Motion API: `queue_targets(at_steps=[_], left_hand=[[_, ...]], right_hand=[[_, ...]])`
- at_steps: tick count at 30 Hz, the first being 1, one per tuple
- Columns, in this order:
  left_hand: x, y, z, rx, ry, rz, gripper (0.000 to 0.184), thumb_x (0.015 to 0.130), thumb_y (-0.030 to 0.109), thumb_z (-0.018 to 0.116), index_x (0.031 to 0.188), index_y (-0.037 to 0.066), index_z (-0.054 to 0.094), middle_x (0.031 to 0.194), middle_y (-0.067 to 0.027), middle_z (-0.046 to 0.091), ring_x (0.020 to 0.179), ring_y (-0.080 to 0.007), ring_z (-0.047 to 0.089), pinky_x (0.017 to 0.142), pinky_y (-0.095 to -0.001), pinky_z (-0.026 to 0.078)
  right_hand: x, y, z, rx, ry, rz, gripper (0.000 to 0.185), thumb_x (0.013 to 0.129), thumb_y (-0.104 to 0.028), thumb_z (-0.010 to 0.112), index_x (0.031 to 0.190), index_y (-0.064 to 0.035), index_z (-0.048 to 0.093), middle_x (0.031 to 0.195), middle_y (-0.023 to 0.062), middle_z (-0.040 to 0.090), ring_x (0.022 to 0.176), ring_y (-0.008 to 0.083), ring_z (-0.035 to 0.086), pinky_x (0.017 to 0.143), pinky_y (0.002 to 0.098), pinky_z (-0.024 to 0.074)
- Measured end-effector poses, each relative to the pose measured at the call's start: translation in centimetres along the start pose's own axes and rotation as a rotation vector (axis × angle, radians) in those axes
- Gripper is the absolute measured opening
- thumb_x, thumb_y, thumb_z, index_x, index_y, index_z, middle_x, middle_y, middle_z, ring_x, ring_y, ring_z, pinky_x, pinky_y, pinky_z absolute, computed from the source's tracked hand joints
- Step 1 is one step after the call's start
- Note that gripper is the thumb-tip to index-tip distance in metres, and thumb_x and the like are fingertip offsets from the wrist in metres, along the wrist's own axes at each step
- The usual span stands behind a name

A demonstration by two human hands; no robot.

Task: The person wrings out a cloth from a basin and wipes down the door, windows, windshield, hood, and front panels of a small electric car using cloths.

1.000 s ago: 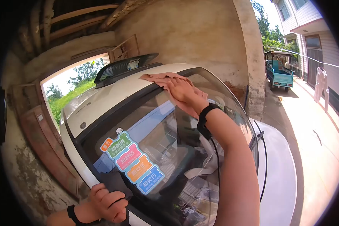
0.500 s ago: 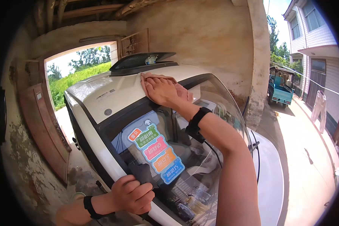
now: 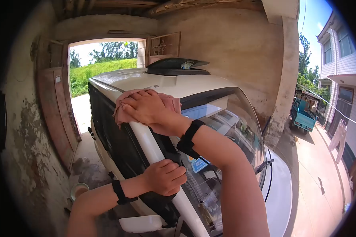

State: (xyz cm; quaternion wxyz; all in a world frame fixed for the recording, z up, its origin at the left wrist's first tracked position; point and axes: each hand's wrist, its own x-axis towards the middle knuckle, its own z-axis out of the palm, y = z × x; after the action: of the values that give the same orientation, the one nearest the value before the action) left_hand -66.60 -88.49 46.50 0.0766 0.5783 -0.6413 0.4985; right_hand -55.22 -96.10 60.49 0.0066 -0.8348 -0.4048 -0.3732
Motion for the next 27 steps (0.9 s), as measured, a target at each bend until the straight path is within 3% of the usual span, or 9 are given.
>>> queue_targets(at_steps=[3, 6, 8, 9, 15, 25, 27], left_hand=[[0.4, 0.2, -0.8, -0.012, -0.029, 0.004, 0.016, 0.069, 0.02, 0.06, 0.082, 0.012, 0.055, 0.088, -0.0018, 0.052, 0.077, -0.0179, 0.05, 0.071, -0.0318, 0.041], [-0.2, 2.8, -2.3, -0.071, -0.004, 0.041, 0.016, 0.067, 0.021, 0.06, 0.077, 0.012, 0.052, 0.079, -0.0015, 0.045, 0.069, -0.0169, 0.044, 0.061, -0.0314, 0.037], [-1.8, 5.8, -4.1, -0.078, 0.048, 0.06, 0.013, 0.066, 0.02, 0.06, 0.074, 0.013, 0.052, 0.076, -0.0001, 0.043, 0.066, -0.0161, 0.043, 0.059, -0.03, 0.035], [-2.8, 7.1, -5.3, -0.1, 0.044, 0.05, 0.013, 0.067, 0.018, 0.06, 0.075, 0.013, 0.052, 0.079, -0.0006, 0.047, 0.067, -0.0166, 0.044, 0.061, -0.0299, 0.035], [-7.5, 11.5, -11.5, -0.034, 0.07, -0.064, 0.008, 0.066, 0.021, 0.055, 0.072, 0.015, 0.054, 0.076, 0.0013, 0.05, 0.065, -0.0157, 0.045, 0.06, -0.0292, 0.036], [-7.3, 14.3, -15.9, -0.142, 0.108, -0.062, 0.012, 0.073, 0.023, 0.05, 0.077, 0.012, 0.054, 0.079, -0.0051, 0.051, 0.065, -0.0237, 0.045, 0.058, -0.0372, 0.036], [-6.5, 14.6, -15.6, -0.131, 0.169, -0.052, 0.013, 0.071, 0.024, 0.049, 0.072, 0.013, 0.056, 0.076, -0.0037, 0.052, 0.065, -0.0216, 0.047, 0.056, -0.0352, 0.038]], right_hand=[[3.4, -0.3, 0.8, -0.028, -0.077, 0.148, 0.048, 0.099, -0.047, 0.032, 0.129, -0.0221, 0.061, 0.134, 0.0112, 0.054, 0.126, 0.0314, 0.047, 0.11, 0.0455, 0.0277], [3.1, -1.7, 1.6, -0.056, -0.035, 0.285, 0.044, 0.093, -0.043, 0.039, 0.126, -0.0267, 0.063, 0.134, 0.0081, 0.055, 0.13, 0.0294, 0.045, 0.112, 0.0481, 0.0255], [0.3, -2.5, 1.6, -0.029, 0.035, 0.026, 0.041, 0.089, -0.038, 0.044, 0.122, -0.0246, 0.065, 0.133, 0.0087, 0.055, 0.129, 0.0318, 0.045, 0.11, 0.0491, 0.0283], [-1.6, -3.2, 1.2, -0.04, 0.038, -0.028, 0.044, 0.086, -0.028, 0.046, 0.126, -0.0155, 0.06, 0.127, 0.0146, 0.053, 0.123, 0.0348, 0.046, 0.107, 0.0481, 0.0318], [-15.3, -11.1, -0.8, 0.027, 0.201, 0.036, 0.037, 0.082, -0.013, 0.057, 0.117, -0.0036, 0.059, 0.123, 0.019, 0.051, 0.12, 0.0399, 0.046, 0.105, 0.0493, 0.0345], [-38.1, -24.7, 2.6, -0.06, 0.183, 0.489, 0.039, 0.076, -0.011, 0.063, 0.115, -0.0054, 0.062, 0.122, 0.0158, 0.055, 0.121, 0.0387, 0.047, 0.107, 0.0496, 0.035], [-42.8, -27.9, 3.3, -0.078, 0.078, 0.649, 0.037, 0.078, -0.01, 0.062, 0.116, -0.0067, 0.062, 0.12, 0.0154, 0.056, 0.119, 0.0383, 0.05, 0.101, 0.046, 0.0417]])
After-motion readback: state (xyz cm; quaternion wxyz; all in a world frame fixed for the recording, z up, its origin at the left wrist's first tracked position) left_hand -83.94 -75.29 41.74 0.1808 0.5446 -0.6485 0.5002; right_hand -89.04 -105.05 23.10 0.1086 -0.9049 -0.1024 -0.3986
